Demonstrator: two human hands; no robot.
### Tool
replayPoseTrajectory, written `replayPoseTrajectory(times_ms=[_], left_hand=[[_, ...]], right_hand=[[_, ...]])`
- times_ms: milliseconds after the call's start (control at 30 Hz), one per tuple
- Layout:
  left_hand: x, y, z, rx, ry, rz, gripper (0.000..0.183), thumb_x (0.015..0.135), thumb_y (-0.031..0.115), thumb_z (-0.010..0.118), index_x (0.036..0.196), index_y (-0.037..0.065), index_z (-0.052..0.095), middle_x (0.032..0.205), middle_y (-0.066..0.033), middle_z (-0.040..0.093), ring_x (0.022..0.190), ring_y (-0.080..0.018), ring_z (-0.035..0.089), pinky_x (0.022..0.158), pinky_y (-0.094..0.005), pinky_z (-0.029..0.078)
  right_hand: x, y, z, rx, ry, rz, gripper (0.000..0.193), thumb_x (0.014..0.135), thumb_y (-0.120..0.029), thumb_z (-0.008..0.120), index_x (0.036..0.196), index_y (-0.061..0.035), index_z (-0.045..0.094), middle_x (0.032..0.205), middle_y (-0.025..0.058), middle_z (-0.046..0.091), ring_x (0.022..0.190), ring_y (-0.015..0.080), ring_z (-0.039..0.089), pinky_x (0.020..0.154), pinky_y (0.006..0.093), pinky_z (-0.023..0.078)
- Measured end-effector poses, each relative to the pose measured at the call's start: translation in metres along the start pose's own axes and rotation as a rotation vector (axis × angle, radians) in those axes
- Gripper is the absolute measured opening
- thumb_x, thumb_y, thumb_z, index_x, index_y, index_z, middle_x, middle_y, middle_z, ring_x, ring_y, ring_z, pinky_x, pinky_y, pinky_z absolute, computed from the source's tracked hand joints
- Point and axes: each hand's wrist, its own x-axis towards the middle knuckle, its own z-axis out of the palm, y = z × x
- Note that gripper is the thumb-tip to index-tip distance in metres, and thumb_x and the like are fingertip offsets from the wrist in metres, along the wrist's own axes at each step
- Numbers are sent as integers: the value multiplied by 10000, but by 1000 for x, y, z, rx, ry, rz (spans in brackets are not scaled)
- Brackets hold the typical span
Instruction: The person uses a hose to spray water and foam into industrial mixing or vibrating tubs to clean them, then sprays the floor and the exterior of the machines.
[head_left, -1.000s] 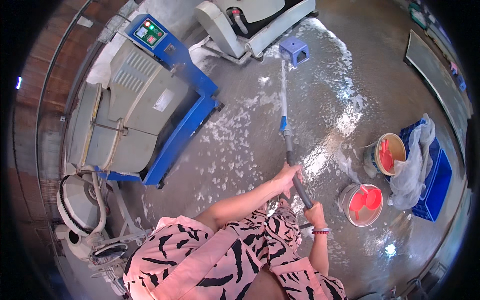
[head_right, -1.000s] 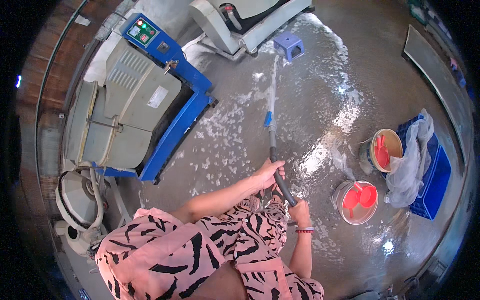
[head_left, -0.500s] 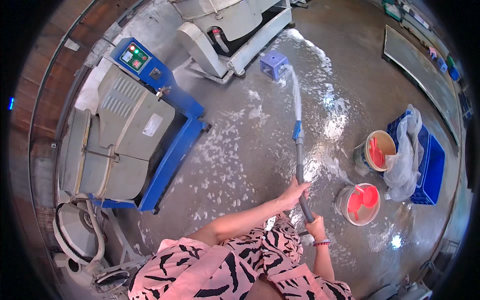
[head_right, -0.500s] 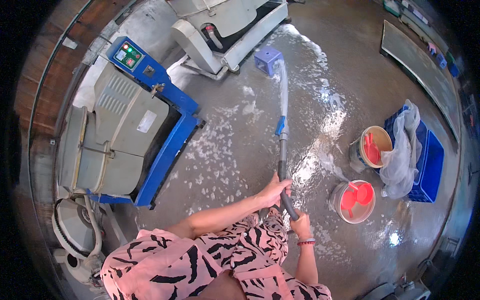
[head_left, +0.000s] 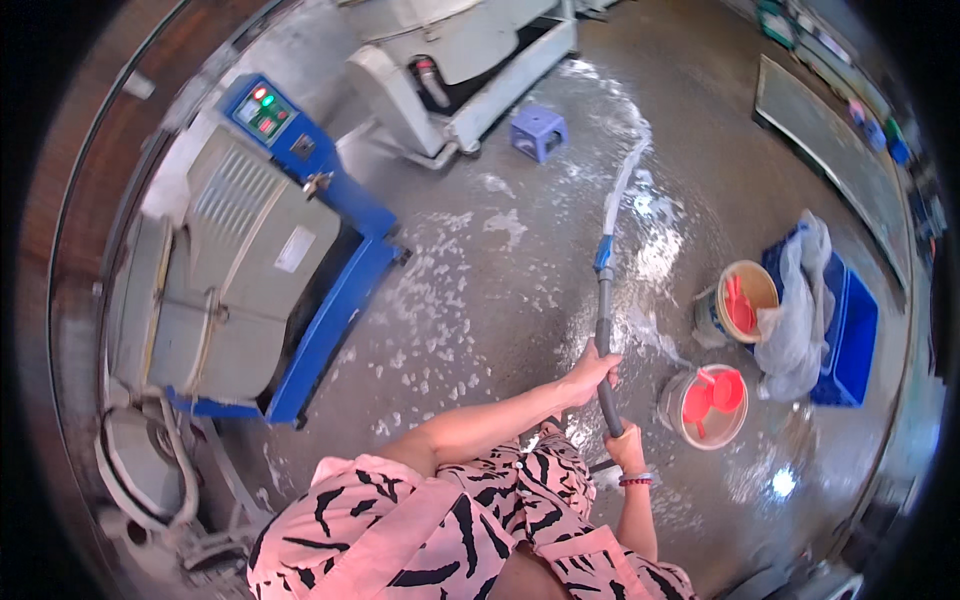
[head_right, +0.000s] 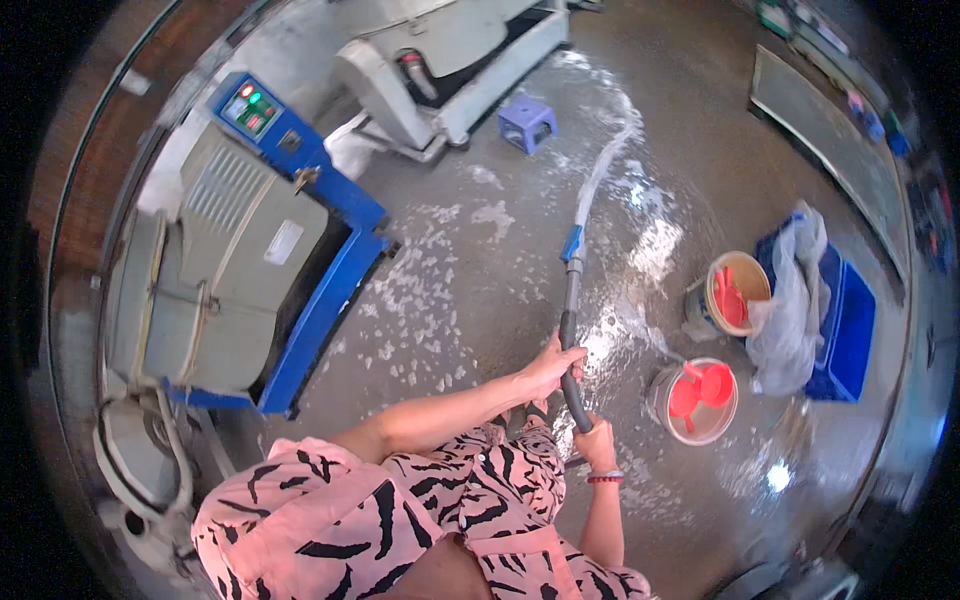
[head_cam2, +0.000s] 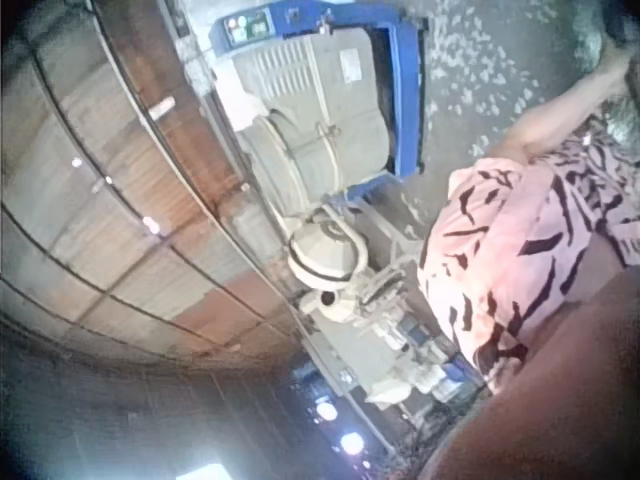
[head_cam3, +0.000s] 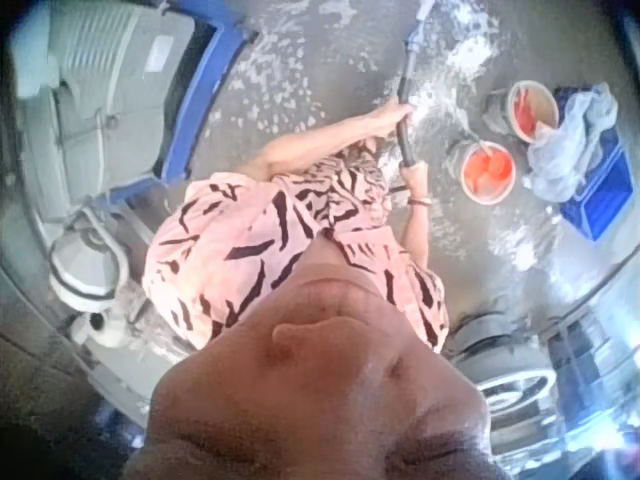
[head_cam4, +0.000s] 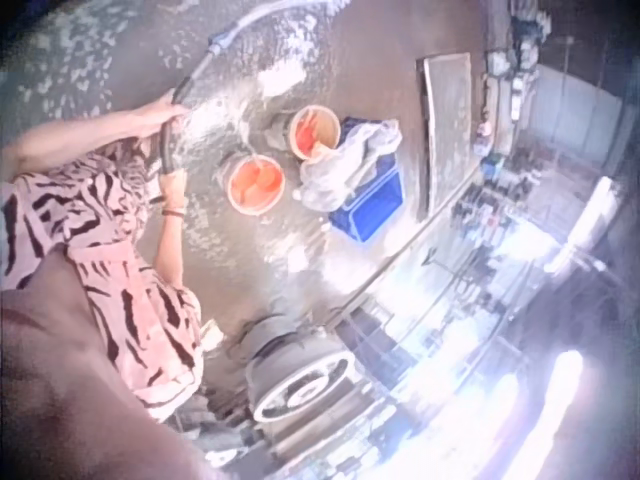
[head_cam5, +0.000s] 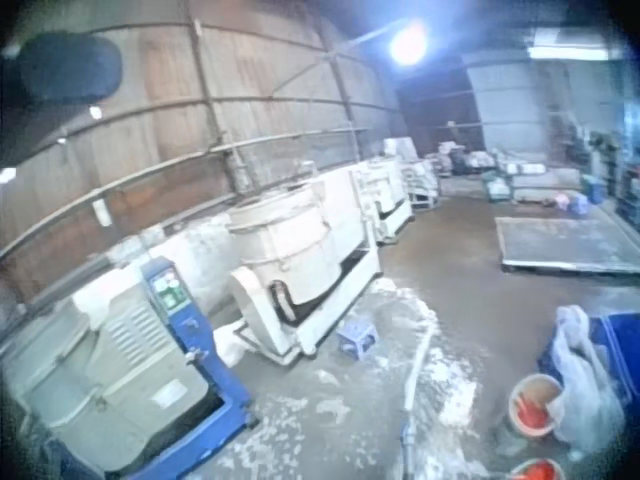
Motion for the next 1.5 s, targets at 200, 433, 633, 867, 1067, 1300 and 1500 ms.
replayPoseTrajectory(times_ms=[200, 433, 633, 867, 1067, 1300, 1500], left_hand=[[18, -15, -23, -183, 250, -45, 216, 812, 75, 526, 912, 41, 338, 624, -67, 441, 491, -176, 464, 447, -349, 419], [-6, -22, -59, -438, 475, 39, 109, 794, 39, 488, 717, 62, 414, 563, 3, 362, 467, -123, 396, 454, -318, 390], [-13, 5, -77, -719, 628, 205, 107, 770, 14, 473, 710, 74, 407, 554, 15, 359, 441, -102, 357, 440, -292, 364], [-33, 6, -62, -665, 719, 327, 133, 749, -6, 483, 769, 70, 375, 573, 3, 360, 438, -105, 354, 434, -287, 362], [-51, -25, -44, -634, 706, 302, 157, 754, 10, 493, 795, 78, 357, 585, -3, 358, 452, -100, 352, 442, -286, 373], [-47, -26, -42, -616, 594, 178, 185, 766, -17, 486, 784, 97, 341, 587, 8, 370, 463, -104, 371, 443, -286, 375], [-48, -30, -55, -639, 581, 179, 186, 771, -16, 484, 797, 101, 341, 583, 8, 366, 454, -100, 368, 447, -292, 373]], right_hand=[[29, 11, -16, -110, -216, -7, 185, 625, -99, 584, 670, 77, 548, 578, 221, 543, 577, 315, 587, 571, 389, 439], [64, 14, 12, -225, -357, -189, 186, 617, -103, 612, 691, 63, 567, 616, 252, 552, 602, 325, 601, 580, 392, 446], [102, -11, 35, -191, -345, -339, 192, 626, -80, 606, 778, 38, 593, 664, 249, 568, 654, 335, 611, 597, 381, 451], [92, -37, 22, -153, -428, -353, 235, 635, -59, 595, 865, -20, 623, 735, 251, 582, 754, 383, 588, 653, 393, 470], [63, -10, 16, -191, -392, -402, 162, 667, -170, 657, 785, -66, 618, 705, 210, 587, 710, 387, 576, 601, 425, 460], [55, 11, 22, -165, -376, -375, 110, 649, -72, 587, 740, -18, 555, 678, 222, 557, 708, 396, 557, 596, 419, 436], [52, -1, 22, -306, -417, -263, 232, 647, -103, 596, 867, -29, 612, 744, 253, 574, 762, 388, 574, 628, 412, 451]])
